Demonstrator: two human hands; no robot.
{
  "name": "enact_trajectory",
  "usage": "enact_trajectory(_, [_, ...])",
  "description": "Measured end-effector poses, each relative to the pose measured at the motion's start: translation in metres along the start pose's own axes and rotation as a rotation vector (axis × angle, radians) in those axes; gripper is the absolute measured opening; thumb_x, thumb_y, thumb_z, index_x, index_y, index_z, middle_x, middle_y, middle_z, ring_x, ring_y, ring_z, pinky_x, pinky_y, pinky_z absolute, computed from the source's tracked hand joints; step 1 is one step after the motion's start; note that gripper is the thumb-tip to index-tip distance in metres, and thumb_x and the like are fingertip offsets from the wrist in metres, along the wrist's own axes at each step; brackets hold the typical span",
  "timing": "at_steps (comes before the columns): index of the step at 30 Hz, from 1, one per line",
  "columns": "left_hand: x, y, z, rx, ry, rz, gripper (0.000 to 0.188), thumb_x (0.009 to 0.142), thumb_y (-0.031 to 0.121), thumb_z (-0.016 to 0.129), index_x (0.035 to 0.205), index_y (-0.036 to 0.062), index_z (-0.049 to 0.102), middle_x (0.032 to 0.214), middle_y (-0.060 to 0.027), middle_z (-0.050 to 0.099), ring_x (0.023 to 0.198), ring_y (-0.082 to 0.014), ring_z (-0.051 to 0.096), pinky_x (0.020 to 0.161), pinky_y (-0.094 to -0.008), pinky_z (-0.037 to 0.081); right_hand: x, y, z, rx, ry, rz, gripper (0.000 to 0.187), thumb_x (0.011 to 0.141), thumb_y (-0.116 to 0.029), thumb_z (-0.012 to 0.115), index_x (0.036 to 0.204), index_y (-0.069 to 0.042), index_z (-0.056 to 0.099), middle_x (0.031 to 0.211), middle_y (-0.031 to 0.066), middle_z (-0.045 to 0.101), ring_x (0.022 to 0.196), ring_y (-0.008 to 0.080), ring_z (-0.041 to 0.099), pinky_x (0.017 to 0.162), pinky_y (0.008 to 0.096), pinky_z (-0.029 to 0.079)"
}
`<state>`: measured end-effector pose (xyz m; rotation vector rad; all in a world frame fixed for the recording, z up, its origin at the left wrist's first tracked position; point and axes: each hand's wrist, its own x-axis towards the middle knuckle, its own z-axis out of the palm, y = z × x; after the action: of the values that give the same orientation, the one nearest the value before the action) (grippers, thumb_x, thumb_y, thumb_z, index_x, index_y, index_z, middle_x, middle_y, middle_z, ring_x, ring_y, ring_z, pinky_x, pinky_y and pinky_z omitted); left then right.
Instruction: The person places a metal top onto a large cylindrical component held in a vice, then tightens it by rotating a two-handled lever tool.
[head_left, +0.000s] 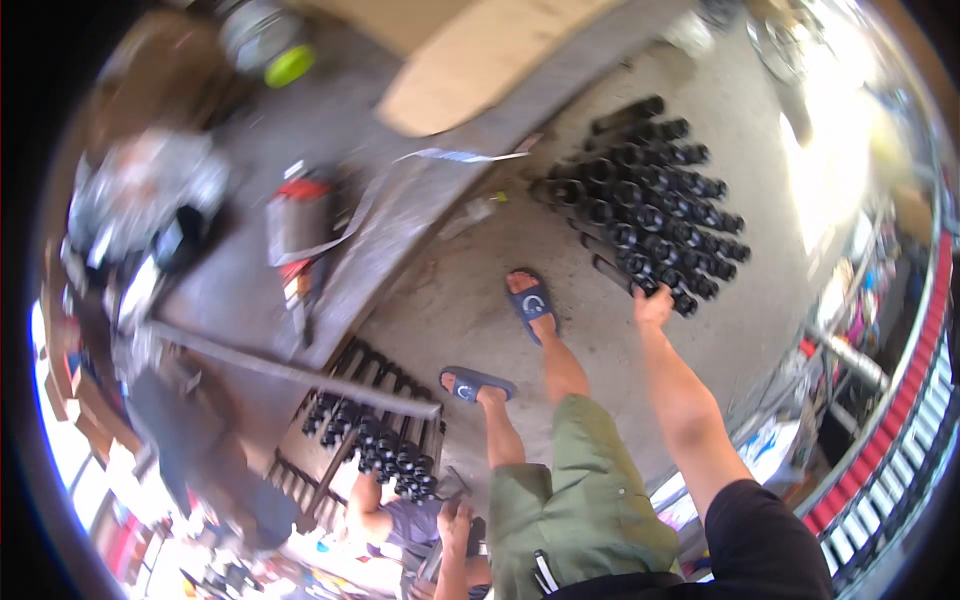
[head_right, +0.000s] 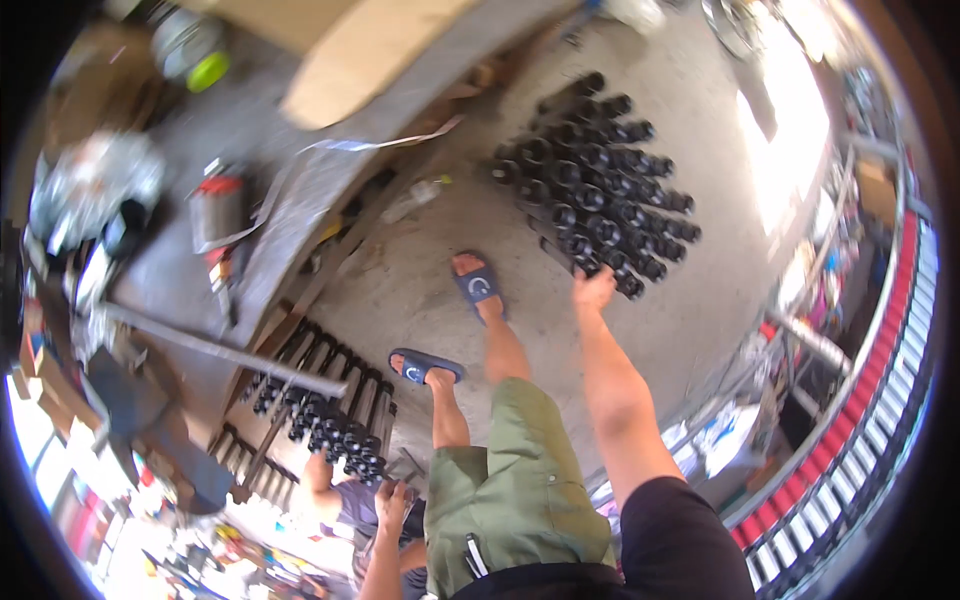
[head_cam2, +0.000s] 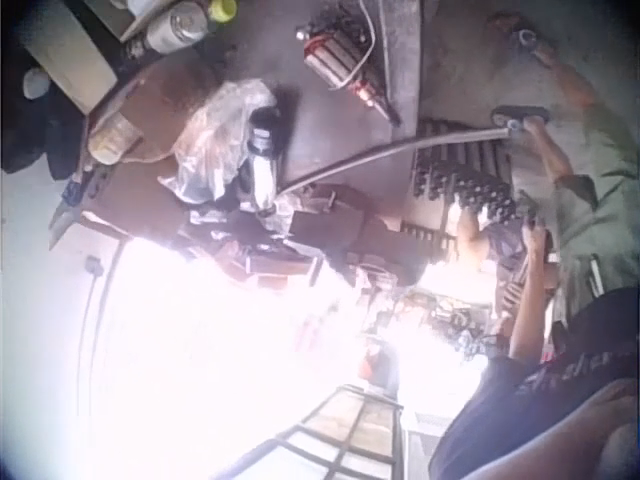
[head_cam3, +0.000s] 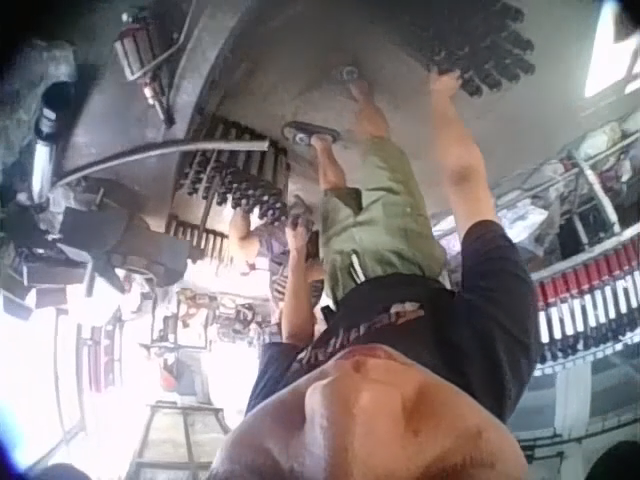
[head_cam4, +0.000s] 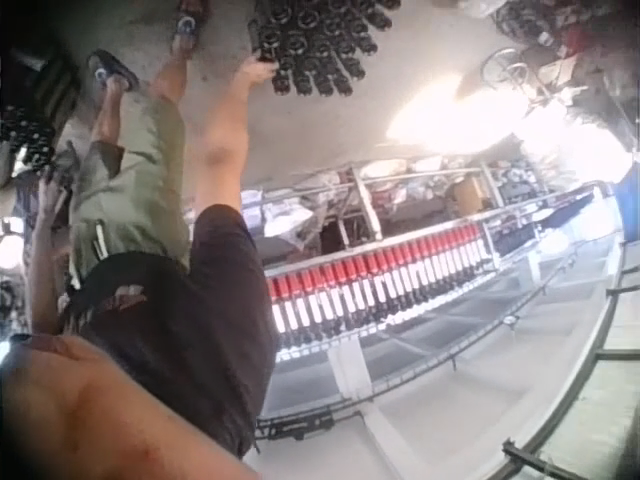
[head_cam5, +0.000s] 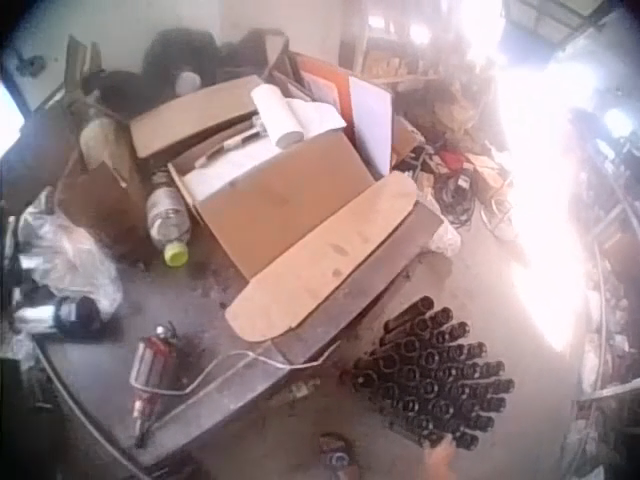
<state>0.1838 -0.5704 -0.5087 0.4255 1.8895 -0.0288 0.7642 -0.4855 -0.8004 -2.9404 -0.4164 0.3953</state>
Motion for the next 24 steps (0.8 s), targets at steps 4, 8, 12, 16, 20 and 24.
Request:
enact_trajectory(4, [0.028, -0.012, 0.022, 0.141, 0.051, 0.121, 0.028, 0.092, 0.023, 0.064, 0.100, -0.0035, 0.069, 0.080, -0.0071, 0.072, 0.072, -0.0143, 0.065, 0.068, -0.0297, 0.052, -0.006, -0.009, -0.025, -0.372, -0.166, 0.168, 0.092, 0.079, -0.052, 0.071, 0.133, 0.013, 0.036, 0.123, 0.0392, 0.051, 0.117, 0.0458, 0.057, 0.101, 0.0499, 0.049])
enact_trajectory(8, [0.068, -0.039, 0.011, 0.150, 0.135, 0.057, 0.043, 0.087, 0.041, 0.064, 0.109, 0.0053, 0.073, 0.101, -0.0199, 0.074, 0.101, -0.0374, 0.070, 0.093, -0.0440, 0.053, -0.013, -0.066, -0.068, 0.519, -0.389, -0.336, 0.033, 0.092, -0.022, 0.066, 0.118, -0.002, 0.062, 0.100, 0.0080, 0.068, 0.089, 0.0174, 0.065, 0.071, 0.0318, 0.051])
enact_trajectory(12, [0.131, -0.108, -0.007, 0.237, 0.345, 0.054, 0.049, 0.086, 0.040, 0.063, 0.112, -0.0012, 0.064, 0.108, -0.0273, 0.069, 0.104, -0.0438, 0.066, 0.094, -0.0484, 0.052, -0.157, -0.288, -0.230, 0.529, -0.519, -0.591, 0.034, 0.104, -0.032, 0.051, 0.123, -0.006, 0.063, 0.109, 0.0044, 0.068, 0.092, 0.0123, 0.062, 0.080, 0.0261, 0.047])
enact_trajectory(16, [0.190, -0.144, -0.033, 0.189, 0.513, -0.149, 0.069, 0.084, 0.040, 0.070, 0.127, -0.0081, 0.047, 0.124, -0.0317, 0.056, 0.118, -0.0471, 0.055, 0.102, -0.0501, 0.046, -0.258, -0.375, -0.286, 0.222, -0.691, -0.860, 0.046, 0.104, -0.038, 0.054, 0.137, -0.005, 0.056, 0.120, 0.0063, 0.066, 0.104, 0.0129, 0.060, 0.091, 0.0286, 0.044])
enact_trajectory(20, [0.225, -0.136, -0.056, 0.084, 0.534, -0.280, 0.074, 0.080, 0.034, 0.077, 0.133, -0.0036, 0.041, 0.128, -0.0266, 0.052, 0.123, -0.0468, 0.051, 0.102, -0.0508, 0.047, -0.249, -0.373, -0.251, -0.211, -0.503, -1.287, 0.032, 0.105, -0.026, 0.053, 0.125, 0.000, 0.057, 0.097, 0.0102, 0.066, 0.086, 0.0166, 0.058, 0.079, 0.0324, 0.046])
enact_trajectory(24, [0.236, -0.134, -0.066, 0.272, 0.490, -0.252, 0.048, 0.077, 0.035, 0.079, 0.111, 0.0036, 0.065, 0.106, -0.0157, 0.070, 0.103, -0.0324, 0.067, 0.089, -0.0447, 0.055, -0.289, -0.384, -0.244, -0.385, -0.286, -1.537, 0.031, 0.104, -0.021, 0.049, 0.116, 0.007, 0.058, 0.092, 0.0224, 0.062, 0.081, 0.0331, 0.056, 0.080, 0.0406, 0.046])
